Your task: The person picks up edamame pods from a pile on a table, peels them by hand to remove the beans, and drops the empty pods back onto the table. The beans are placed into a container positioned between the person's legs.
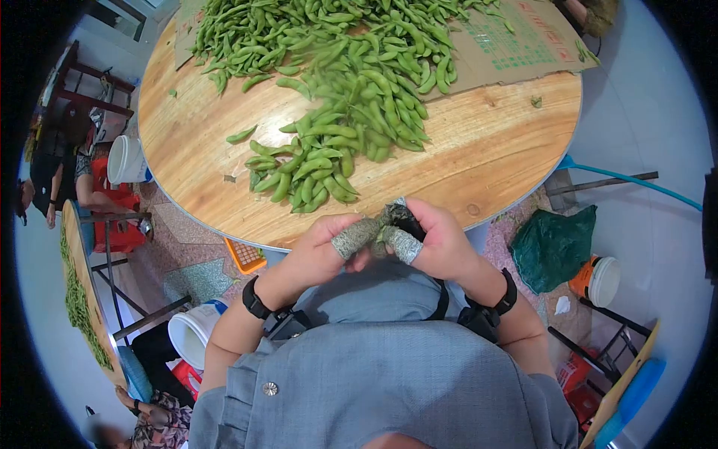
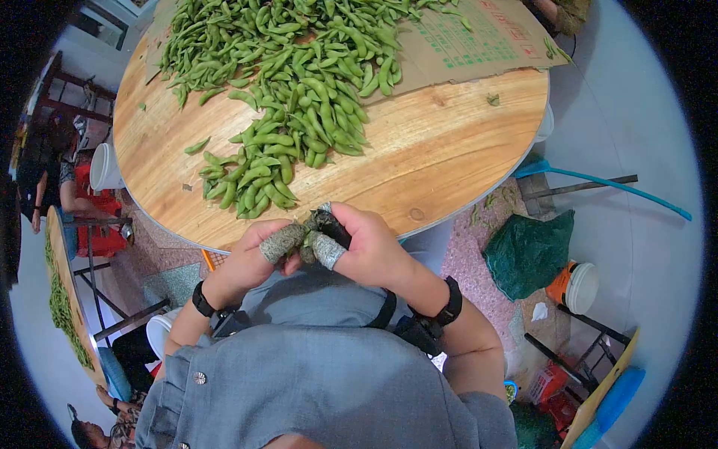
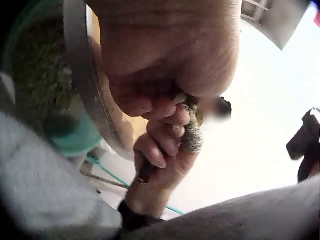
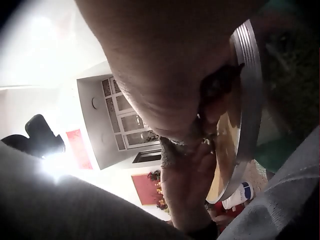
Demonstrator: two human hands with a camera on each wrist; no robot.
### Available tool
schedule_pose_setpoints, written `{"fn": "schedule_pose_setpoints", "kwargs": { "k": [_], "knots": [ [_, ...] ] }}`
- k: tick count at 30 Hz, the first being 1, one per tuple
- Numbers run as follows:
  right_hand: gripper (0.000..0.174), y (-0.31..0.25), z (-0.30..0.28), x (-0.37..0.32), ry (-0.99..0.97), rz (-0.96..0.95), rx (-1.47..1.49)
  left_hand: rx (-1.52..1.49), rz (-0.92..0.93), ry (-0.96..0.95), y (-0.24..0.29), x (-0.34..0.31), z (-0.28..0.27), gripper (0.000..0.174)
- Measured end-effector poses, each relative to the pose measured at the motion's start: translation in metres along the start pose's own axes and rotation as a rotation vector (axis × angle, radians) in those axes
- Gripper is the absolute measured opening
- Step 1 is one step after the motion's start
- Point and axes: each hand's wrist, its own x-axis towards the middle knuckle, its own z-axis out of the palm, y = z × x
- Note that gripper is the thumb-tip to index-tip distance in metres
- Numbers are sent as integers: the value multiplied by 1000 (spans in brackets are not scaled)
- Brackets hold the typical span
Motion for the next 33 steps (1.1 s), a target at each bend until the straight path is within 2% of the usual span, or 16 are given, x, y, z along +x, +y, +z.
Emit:
{"fn": "schedule_pose_setpoints", "kwargs": {
  "k": [5,7,11,12,13,15,17,19,20,22,23,24,26,27,29,33],
  "knots": [
    [29,1,-4,6,55,13,-317,57,86,46,-4,1,1,30],
    [29,-9,1,6,61,14,-426,443,239,122,0,1,5,25],
    [27,-19,4,5,36,45,-603,593,270,96,7,-1,1,17],
    [27,-18,5,6,34,43,-604,734,318,92,8,-1,1,15],
    [27,-16,5,6,32,-15,-679,876,365,86,8,-1,0,13],
    [26,-8,5,6,33,-72,-753,882,359,111,7,0,4,14],
    [26,0,5,8,137,-215,-802,888,358,130,6,2,6,16],
    [24,-11,3,6,122,-125,-736,649,222,199,5,2,6,16],
    [22,-15,2,5,102,-38,-669,645,221,205,2,3,5,16],
    [21,-14,0,2,89,-5,-611,329,328,327,2,7,-1,19],
    [20,-13,-1,1,82,29,-553,446,356,251,10,3,-10,22],
    [20,-11,-1,-1,78,33,-551,443,352,253,11,1,-9,22],
    [19,-6,-2,-2,11,72,-481,168,307,294,13,-1,-10,20],
    [19,-4,-2,-3,8,73,-480,167,306,297,11,-2,-11,20],
    [19,-1,-3,-3,-85,-129,-576,-181,69,252,7,-3,-16,18],
    [19,-11,1,-3,-15,-264,-560,-101,48,284,9,1,-5,17]
  ]
}}
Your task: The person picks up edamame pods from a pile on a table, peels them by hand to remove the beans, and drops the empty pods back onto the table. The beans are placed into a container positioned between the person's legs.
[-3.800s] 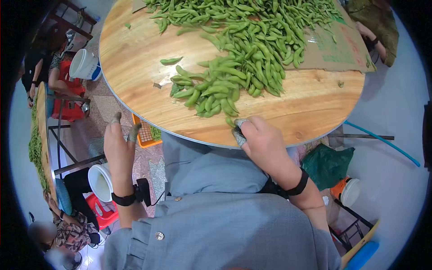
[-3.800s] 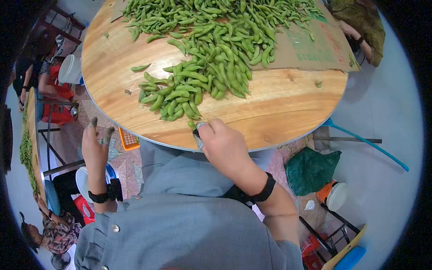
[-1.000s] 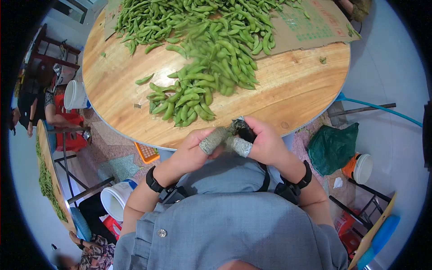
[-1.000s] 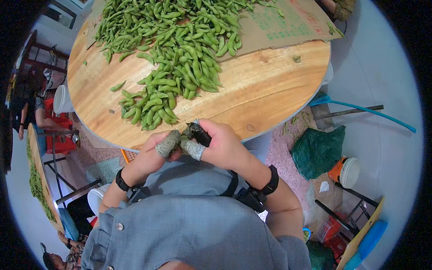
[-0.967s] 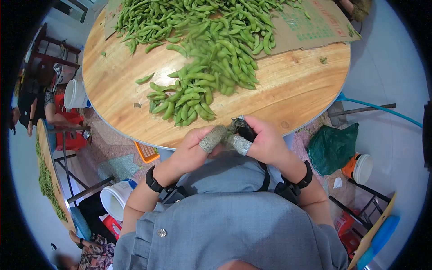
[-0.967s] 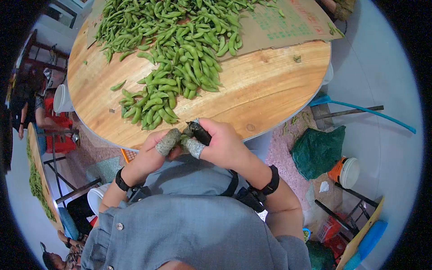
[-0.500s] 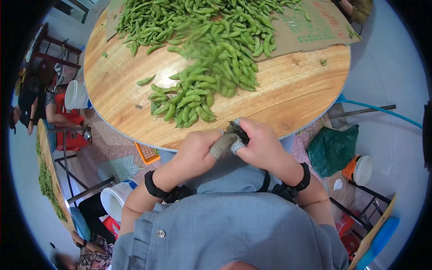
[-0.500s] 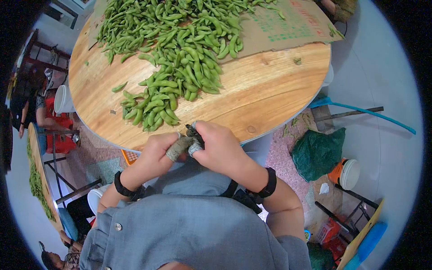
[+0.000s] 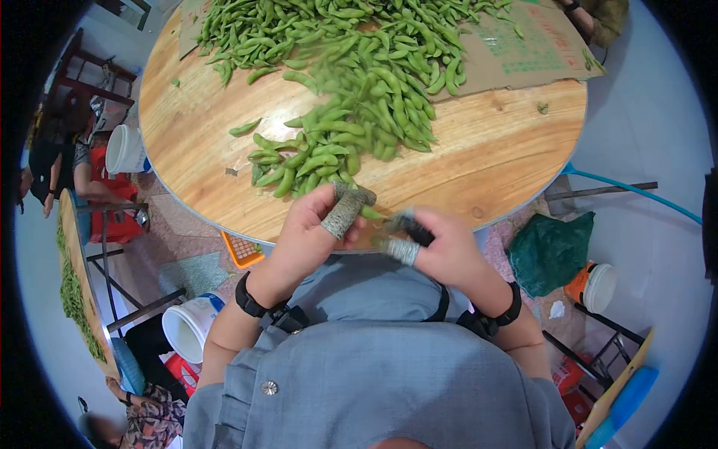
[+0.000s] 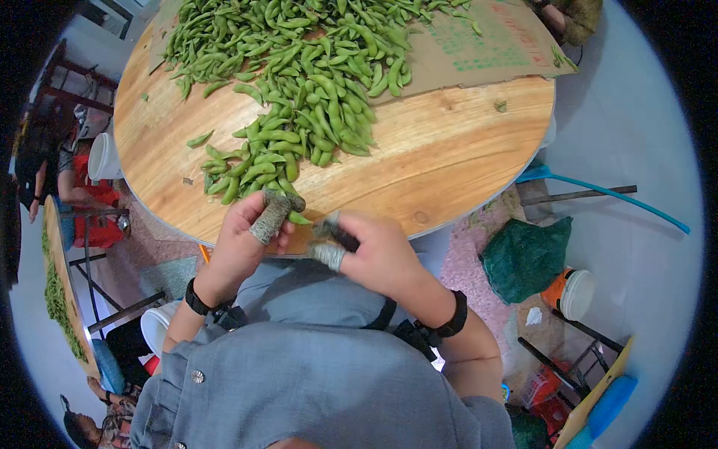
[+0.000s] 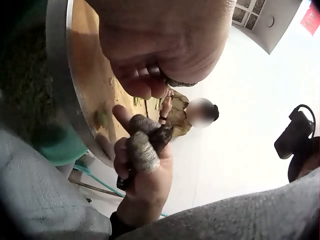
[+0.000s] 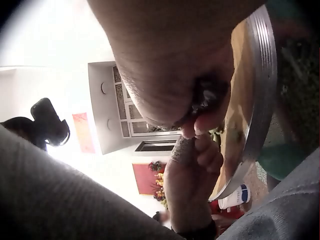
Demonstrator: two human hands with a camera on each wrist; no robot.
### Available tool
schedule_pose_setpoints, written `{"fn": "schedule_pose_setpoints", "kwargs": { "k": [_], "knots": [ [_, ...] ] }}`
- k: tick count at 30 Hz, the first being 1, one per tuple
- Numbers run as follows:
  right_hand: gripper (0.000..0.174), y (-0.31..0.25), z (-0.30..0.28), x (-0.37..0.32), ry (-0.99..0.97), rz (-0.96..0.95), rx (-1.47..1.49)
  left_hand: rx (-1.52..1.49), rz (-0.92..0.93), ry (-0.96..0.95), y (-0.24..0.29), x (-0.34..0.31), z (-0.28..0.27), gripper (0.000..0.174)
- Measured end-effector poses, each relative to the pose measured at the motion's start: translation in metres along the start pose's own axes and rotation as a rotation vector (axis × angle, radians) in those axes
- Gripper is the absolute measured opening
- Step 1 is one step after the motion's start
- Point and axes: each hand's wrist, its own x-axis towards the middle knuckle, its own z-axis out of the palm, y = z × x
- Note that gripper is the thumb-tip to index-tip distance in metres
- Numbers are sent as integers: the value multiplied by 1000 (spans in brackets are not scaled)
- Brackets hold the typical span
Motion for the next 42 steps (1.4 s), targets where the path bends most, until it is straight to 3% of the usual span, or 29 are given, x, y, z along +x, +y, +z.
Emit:
{"fn": "schedule_pose_setpoints", "kwargs": {
  "k": [2,6,8,9,11,13,15,16,18,19,21,22,25,28,30,33,35,37,38,39,41,42],
  "knots": [
    [19,-15,-6,6,62,574,386,-71,-44,1,-2,0,5,17],
    [16,-6,-1,10,100,601,548,-57,16,-28,-8,-2,7,20],
    [16,7,2,10,133,283,306,544,377,105,-5,-5,5,20],
    [16,7,0,11,132,287,309,543,372,104,0,-6,4,20],
    [17,6,-2,12,54,256,163,1007,685,-58,12,-6,1,21],
    [18,5,1,16,93,214,175,1048,594,-104,7,-8,-3,20],
    [20,1,0,17,136,168,185,834,483,-57,3,-6,-4,17],
    [22,-5,-3,17,107,214,208,835,485,-58,-1,-5,-4,17],
    [26,-9,-5,12,77,259,230,409,307,46,-9,-4,-2,14],
    [30,-10,-4,8,10,367,349,408,310,48,-7,-6,-1,14],
    [35,-11,-2,6,-60,471,465,218,0,5,1,-9,1,14],
    [37,-11,-1,6,-82,452,431,217,3,7,-1,-9,0,14],
    [39,-12,-2,8,-102,407,361,225,81,-55,-9,-6,1,19],
    [40,-9,-1,7,-95,361,298,331,240,26,-14,-4,4,13],
    [40,-6,3,6,-68,411,467,1019,719,83,-14,-3,1,17],
    [36,-3,3,10,-109,566,696,1150,795,75,-15,-5,2,21],
    [34,-3,3,10,-119,592,773,1166,850,97,-18,0,-2,14],
    [32,-4,3,9,-135,617,850,492,445,2,-15,1,-1,10],
    [32,-6,3,8,-140,616,921,169,62,-56,-9,-3,-3,13],
    [34,-7,4,6,-144,614,992,169,61,-56,-13,-2,-5,13],
    [30,-6,6,1,-149,576,993,-548,-129,-352,-27,0,-8,16],
    [26,-6,6,-1,-153,538,993,-550,-131,-352,-27,-1,-8,16]
  ]
}}
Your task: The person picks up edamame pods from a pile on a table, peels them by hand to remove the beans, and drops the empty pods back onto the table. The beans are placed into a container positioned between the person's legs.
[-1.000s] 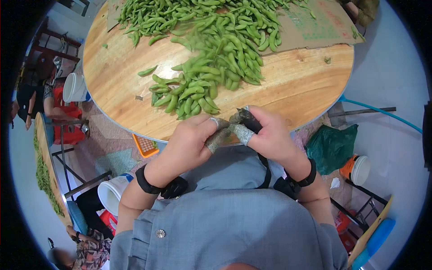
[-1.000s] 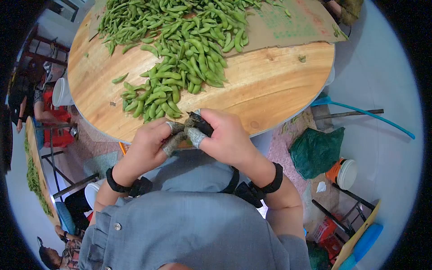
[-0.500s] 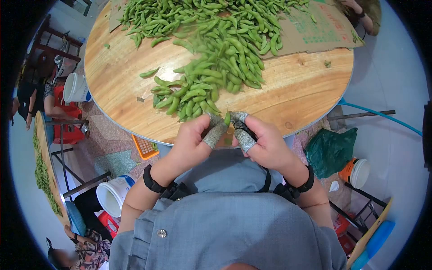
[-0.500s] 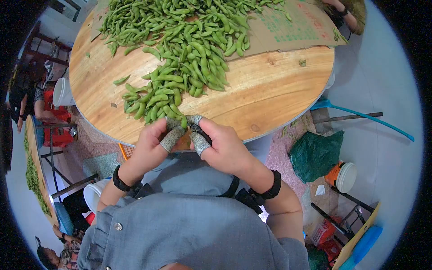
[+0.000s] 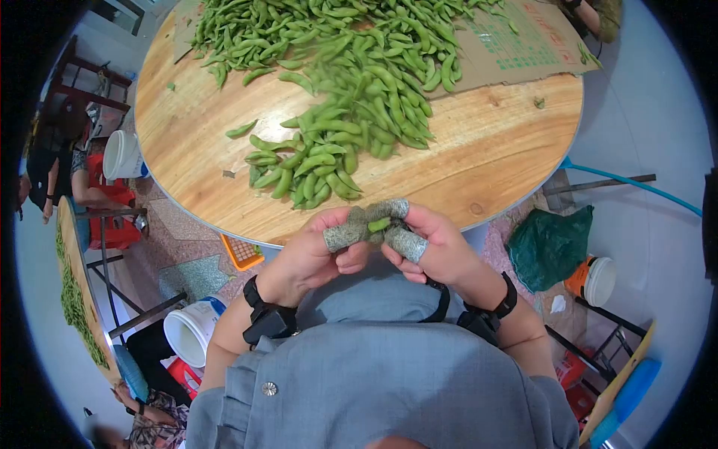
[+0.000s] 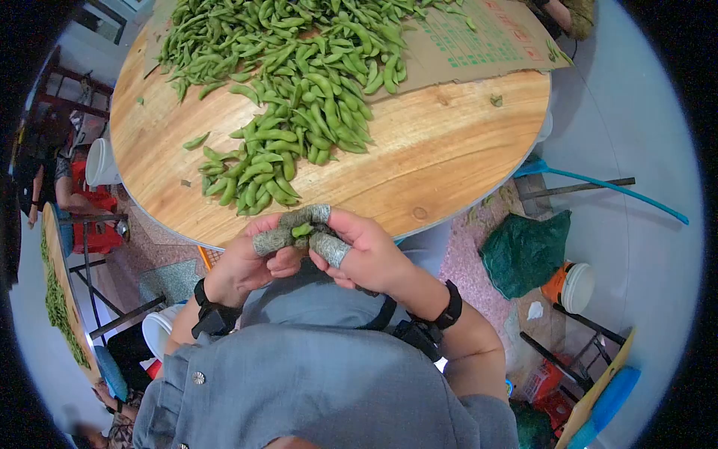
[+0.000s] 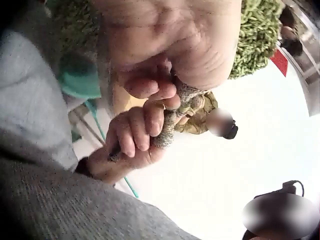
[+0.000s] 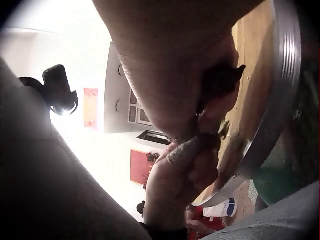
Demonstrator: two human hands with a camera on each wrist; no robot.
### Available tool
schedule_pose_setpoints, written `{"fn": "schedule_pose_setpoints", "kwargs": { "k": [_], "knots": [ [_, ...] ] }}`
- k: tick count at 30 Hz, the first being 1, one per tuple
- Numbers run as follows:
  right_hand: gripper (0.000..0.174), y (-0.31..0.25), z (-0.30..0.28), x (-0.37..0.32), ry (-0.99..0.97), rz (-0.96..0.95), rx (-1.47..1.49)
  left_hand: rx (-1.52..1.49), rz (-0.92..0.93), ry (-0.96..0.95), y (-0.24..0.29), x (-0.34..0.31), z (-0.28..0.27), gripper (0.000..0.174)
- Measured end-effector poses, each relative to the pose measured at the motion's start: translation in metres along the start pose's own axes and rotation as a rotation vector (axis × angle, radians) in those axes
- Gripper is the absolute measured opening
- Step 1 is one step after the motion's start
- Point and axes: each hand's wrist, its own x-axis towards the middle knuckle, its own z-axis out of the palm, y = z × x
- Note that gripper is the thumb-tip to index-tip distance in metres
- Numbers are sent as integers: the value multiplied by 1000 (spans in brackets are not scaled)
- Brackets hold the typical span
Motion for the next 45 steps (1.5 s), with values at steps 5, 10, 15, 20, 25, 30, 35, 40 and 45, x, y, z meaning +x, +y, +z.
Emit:
{"fn": "schedule_pose_setpoints", "kwargs": {
  "k": [5,10,15,20,25,30,35,40,45],
  "knots": [
    [24,-10,-7,-7,-7,25,16,-342,-196,-68,-1,-2,5,18],
    [22,-2,-13,9,119,-19,-140,-234,-165,-26,-1,1,7,20],
    [14,-17,-18,12,-87,-45,-173,-438,-301,-198,3,-3,7,20],
    [24,-17,-18,20,8,-295,-673,513,-145,220,9,2,16,9],
    [28,-15,7,18,267,-351,-1201,1276,289,271,8,1,7,10],
    [21,-13,4,5,315,-332,-1224,1368,393,307,23,-23,6,8],
    [17,-3,-7,-9,81,-349,-1360,867,482,762,26,-78,-23,21],
    [21,3,-1,-2,207,-424,-1357,857,705,1135,31,-131,-76,30],
    [15,11,2,8,166,-446,-1448,1564,395,1366,25,-156,-123,34]
  ]
}}
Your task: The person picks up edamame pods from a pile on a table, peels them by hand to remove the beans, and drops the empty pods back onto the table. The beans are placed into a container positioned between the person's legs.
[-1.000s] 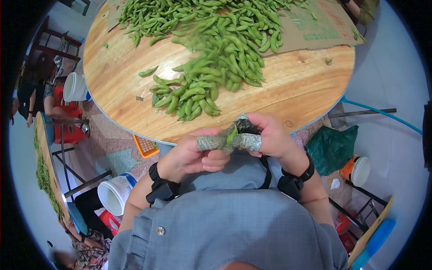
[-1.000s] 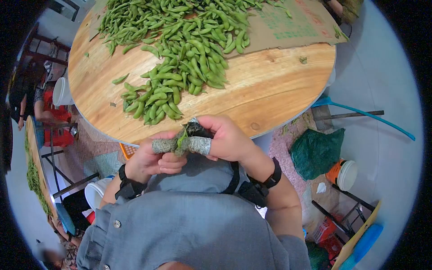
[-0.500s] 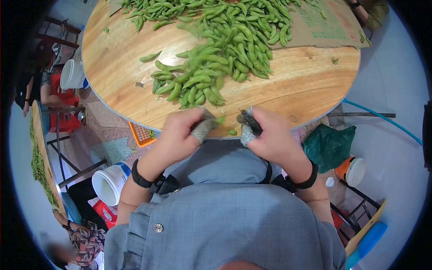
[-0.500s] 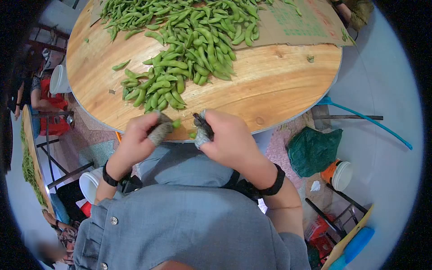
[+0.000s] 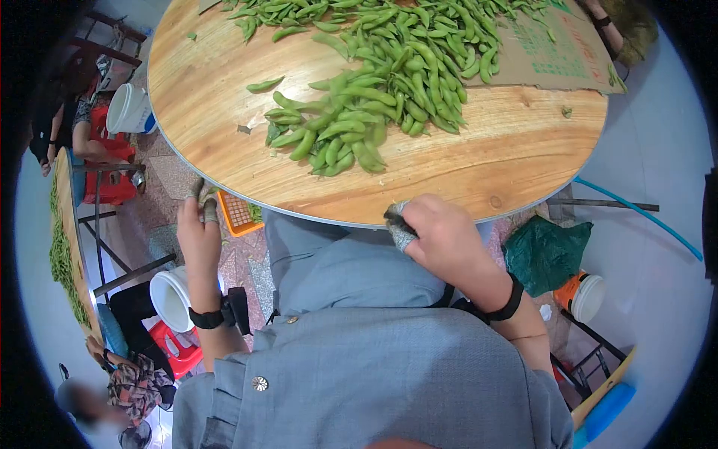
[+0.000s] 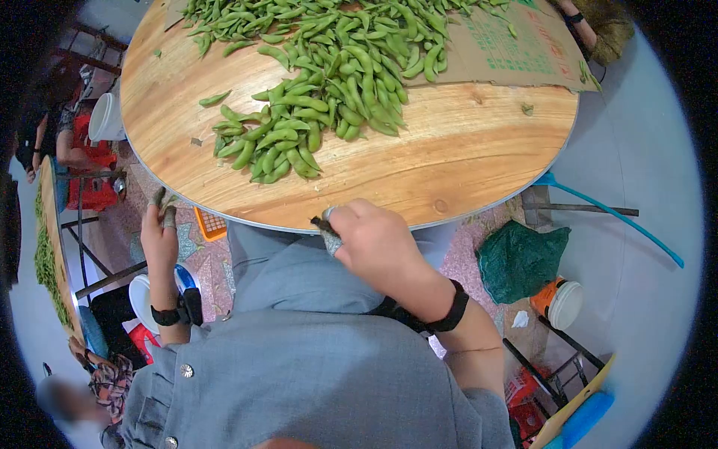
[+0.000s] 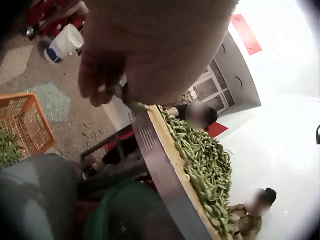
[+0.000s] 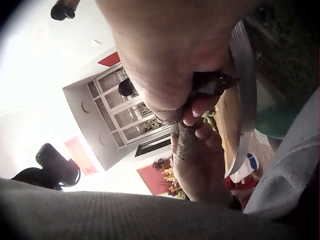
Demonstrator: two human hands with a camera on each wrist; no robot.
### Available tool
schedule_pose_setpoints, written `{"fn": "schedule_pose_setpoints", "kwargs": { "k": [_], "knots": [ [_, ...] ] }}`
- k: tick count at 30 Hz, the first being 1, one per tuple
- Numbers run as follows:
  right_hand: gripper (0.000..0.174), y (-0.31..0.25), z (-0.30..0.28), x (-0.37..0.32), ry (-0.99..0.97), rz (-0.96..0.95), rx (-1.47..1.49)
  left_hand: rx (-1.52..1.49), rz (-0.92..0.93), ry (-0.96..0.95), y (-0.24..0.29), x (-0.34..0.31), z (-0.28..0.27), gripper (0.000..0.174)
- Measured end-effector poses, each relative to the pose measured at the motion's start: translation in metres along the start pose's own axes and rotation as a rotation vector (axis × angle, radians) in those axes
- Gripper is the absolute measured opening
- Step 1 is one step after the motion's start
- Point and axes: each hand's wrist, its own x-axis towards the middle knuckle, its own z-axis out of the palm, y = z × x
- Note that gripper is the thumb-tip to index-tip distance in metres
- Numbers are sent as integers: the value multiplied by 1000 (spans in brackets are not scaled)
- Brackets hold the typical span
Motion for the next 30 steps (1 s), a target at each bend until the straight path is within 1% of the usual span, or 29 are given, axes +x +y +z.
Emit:
{"fn": "schedule_pose_setpoints", "kwargs": {
  "k": [2,3,4,5,6,8,9,10,11,12,13,14,16,17,18,19,20,22,24,26,28,29,30],
  "knots": [
    [14,3,2,0,28,-9,-4,590,469,440,40,5,-5,36],
    [19,5,4,-2,36,152,286,485,433,447,55,4,-6,36],
    [24,7,5,-3,44,315,577,480,431,450,73,2,-6,36],
    [25,-3,-10,2,-57,529,759,179,404,296,91,0,-3,32],
    [25,0,-11,3,-54,527,753,-120,372,140,109,-2,0,29],
    [19,5,-12,4,-75,625,1103,-430,520,-229,145,-6,13,25],
    [19,4,-13,4,-72,620,1097,-508,534,-388,165,-11,18,24],
    [17,3,-13,3,-65,663,1139,-584,547,-546,181,-14,23,23],
    [14,2,-14,3,-58,706,1182,-547,626,-593,188,-13,28,23],
    [14,3,-14,2,-55,704,1176,-507,704,-642,193,-13,34,23],
    [13,4,-13,0,-38,685,1225,-519,685,-647,199,-14,42,19],
    [12,5,-13,-1,-21,666,1273,-521,689,-645,203,-14,43,19],
    [12,6,-18,-4,-35,652,1251,-641,639,-708,208,-11,44,17],
    [12,7,-19,-5,-55,642,1232,-640,640,-710,209,-13,47,17],
    [12,7,-19,-6,-54,645,1235,-787,482,-794,208,-16,50,16],
    [12,8,-18,-6,-41,598,1238,-929,317,-872,207,-19,52,16],
    [13,8,-18,-6,-28,550,1240,-928,316,-874,206,-20,52,16],
    [14,8,-19,-5,-44,545,1193,-994,132,-971,205,-19,53,18],
    [15,9,-18,-3,-66,537,1147,-1002,131,-988,203,-19,58,17],
    [18,9,-14,-3,-6,559,1075,-1012,126,-1010,203,-19,58,16],
    [19,12,-11,-6,5,543,1042,-1063,17,-1077,209,-15,56,18],
    [21,13,-10,-7,18,525,1007,-1067,17,-1071,210,-16,58,18],
    [21,12,-11,-8,12,523,1004,-1137,53,-1065,211,-18,59,17]
  ]
}}
